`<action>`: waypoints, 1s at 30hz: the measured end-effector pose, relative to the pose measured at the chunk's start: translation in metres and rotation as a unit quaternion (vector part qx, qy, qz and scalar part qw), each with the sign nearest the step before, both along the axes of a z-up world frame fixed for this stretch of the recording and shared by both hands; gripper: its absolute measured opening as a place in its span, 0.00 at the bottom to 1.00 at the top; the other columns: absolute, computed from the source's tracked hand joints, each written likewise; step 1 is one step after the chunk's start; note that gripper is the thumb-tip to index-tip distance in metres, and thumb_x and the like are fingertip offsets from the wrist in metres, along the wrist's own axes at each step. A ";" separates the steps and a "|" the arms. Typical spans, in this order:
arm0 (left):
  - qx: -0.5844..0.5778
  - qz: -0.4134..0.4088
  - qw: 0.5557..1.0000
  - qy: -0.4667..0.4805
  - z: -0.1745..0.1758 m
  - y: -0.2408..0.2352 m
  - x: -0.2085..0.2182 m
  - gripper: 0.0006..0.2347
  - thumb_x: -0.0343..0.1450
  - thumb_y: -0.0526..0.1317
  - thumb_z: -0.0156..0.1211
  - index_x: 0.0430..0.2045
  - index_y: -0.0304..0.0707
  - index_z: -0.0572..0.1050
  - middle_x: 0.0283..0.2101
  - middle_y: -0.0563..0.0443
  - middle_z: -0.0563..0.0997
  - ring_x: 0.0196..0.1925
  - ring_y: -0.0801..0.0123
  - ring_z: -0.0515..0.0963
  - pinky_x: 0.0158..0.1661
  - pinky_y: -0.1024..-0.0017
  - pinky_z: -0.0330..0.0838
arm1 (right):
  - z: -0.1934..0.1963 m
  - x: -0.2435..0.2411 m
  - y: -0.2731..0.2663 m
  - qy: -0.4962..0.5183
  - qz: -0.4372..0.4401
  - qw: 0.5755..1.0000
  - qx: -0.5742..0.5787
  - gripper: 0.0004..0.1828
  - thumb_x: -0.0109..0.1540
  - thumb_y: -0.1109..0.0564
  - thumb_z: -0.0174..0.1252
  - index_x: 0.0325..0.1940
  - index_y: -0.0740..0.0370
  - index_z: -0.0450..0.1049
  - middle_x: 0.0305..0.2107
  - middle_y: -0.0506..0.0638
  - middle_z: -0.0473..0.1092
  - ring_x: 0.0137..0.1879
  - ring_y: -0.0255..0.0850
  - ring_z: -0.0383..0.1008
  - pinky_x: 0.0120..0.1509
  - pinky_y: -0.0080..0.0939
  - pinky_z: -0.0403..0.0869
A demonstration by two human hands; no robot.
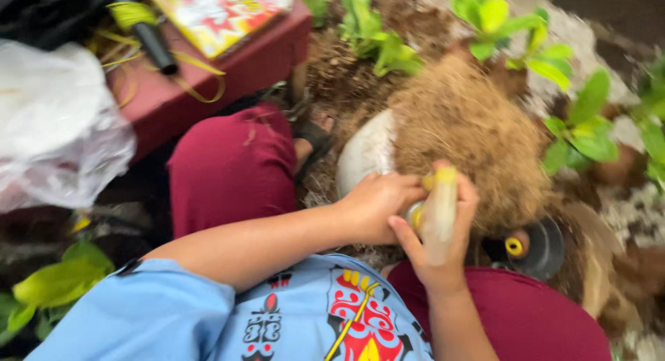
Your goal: The person sits on the ground and arranges a large clump of coco fiber into a white bucket. They spray the fiber with water from a spray bottle, then use both hands to fluff, spread, and press the material into the container. The person repeatedly lifts and reshapes the fiber to form a rounded mound, occasionally picking up and setting down a small black pot.
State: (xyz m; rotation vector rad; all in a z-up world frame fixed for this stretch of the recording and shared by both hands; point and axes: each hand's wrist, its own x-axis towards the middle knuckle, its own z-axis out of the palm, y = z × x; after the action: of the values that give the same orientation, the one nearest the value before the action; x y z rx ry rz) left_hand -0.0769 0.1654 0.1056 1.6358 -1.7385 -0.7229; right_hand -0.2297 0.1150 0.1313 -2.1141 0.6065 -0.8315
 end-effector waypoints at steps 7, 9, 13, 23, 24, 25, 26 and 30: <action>-0.227 0.249 0.938 0.080 0.004 0.003 0.093 0.24 0.61 0.41 0.74 0.49 0.33 0.72 0.49 0.40 0.77 0.53 0.49 0.79 0.54 0.60 0.75 | -0.012 0.003 -0.013 -0.050 0.016 0.985 0.166 0.46 0.60 0.63 0.65 0.78 0.61 0.49 0.76 0.56 0.51 0.78 0.48 0.60 0.81 0.48 0.60; -0.227 0.339 0.912 0.053 0.005 0.018 0.140 0.21 0.63 0.40 0.75 0.47 0.34 0.74 0.48 0.41 0.77 0.52 0.52 0.80 0.53 0.62 0.76 | -0.013 0.000 -0.020 -0.027 0.028 0.984 0.171 0.44 0.60 0.65 0.63 0.77 0.60 0.51 0.76 0.56 0.53 0.77 0.48 0.62 0.80 0.47 0.62; -0.275 0.465 0.833 0.119 0.005 0.074 0.232 0.24 0.65 0.39 0.74 0.49 0.31 0.67 0.48 0.44 0.77 0.52 0.53 0.80 0.51 0.63 0.75 | -0.015 -0.001 -0.026 0.008 0.046 0.988 0.149 0.40 0.61 0.67 0.61 0.76 0.61 0.55 0.75 0.56 0.54 0.75 0.47 0.65 0.77 0.46 0.65; -0.172 0.648 0.721 -0.175 -0.024 0.164 0.297 0.23 0.65 0.45 0.82 0.44 0.35 0.72 0.44 0.44 0.77 0.46 0.48 0.77 0.44 0.58 0.72 | -0.009 0.016 -0.030 0.087 0.052 0.993 0.058 0.35 0.59 0.65 0.63 0.70 0.63 0.61 0.70 0.56 0.56 0.71 0.47 0.67 0.73 0.46 0.68; -0.165 0.657 0.716 -0.167 -0.027 0.162 0.299 0.23 0.65 0.45 0.82 0.44 0.35 0.72 0.44 0.44 0.76 0.44 0.49 0.78 0.43 0.59 0.72 | -0.009 0.016 -0.029 0.100 0.048 0.993 0.046 0.35 0.59 0.65 0.63 0.70 0.63 0.61 0.70 0.57 0.56 0.71 0.47 0.68 0.72 0.46 0.69; -0.157 0.667 0.711 -0.159 -0.031 0.161 0.302 0.23 0.65 0.45 0.82 0.43 0.35 0.72 0.43 0.45 0.76 0.43 0.50 0.78 0.43 0.59 0.72 | -0.009 0.016 -0.028 0.100 0.048 0.993 0.044 0.35 0.59 0.64 0.63 0.70 0.63 0.62 0.70 0.57 0.56 0.71 0.47 0.68 0.72 0.46 0.69; -0.178 0.659 0.711 -0.172 -0.033 0.161 0.304 0.23 0.65 0.45 0.83 0.43 0.35 0.72 0.43 0.45 0.76 0.43 0.50 0.78 0.43 0.60 0.73 | -0.009 0.017 -0.027 0.100 0.051 0.993 0.042 0.35 0.59 0.64 0.63 0.69 0.63 0.62 0.69 0.57 0.56 0.70 0.47 0.68 0.72 0.46 0.69; -0.227 0.630 0.719 -0.188 -0.040 0.161 0.307 0.23 0.65 0.43 0.84 0.43 0.34 0.72 0.44 0.45 0.76 0.45 0.52 0.79 0.44 0.61 0.74 | -0.009 0.019 -0.026 0.096 0.050 0.993 0.038 0.35 0.58 0.64 0.64 0.69 0.64 0.62 0.69 0.57 0.56 0.70 0.46 0.68 0.72 0.46 0.69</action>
State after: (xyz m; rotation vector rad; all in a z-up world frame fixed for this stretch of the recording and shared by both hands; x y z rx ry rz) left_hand 0.2304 0.3259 0.0658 2.1122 -0.5149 0.6762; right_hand -0.2110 0.0887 0.1226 -2.1504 0.6168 -0.5455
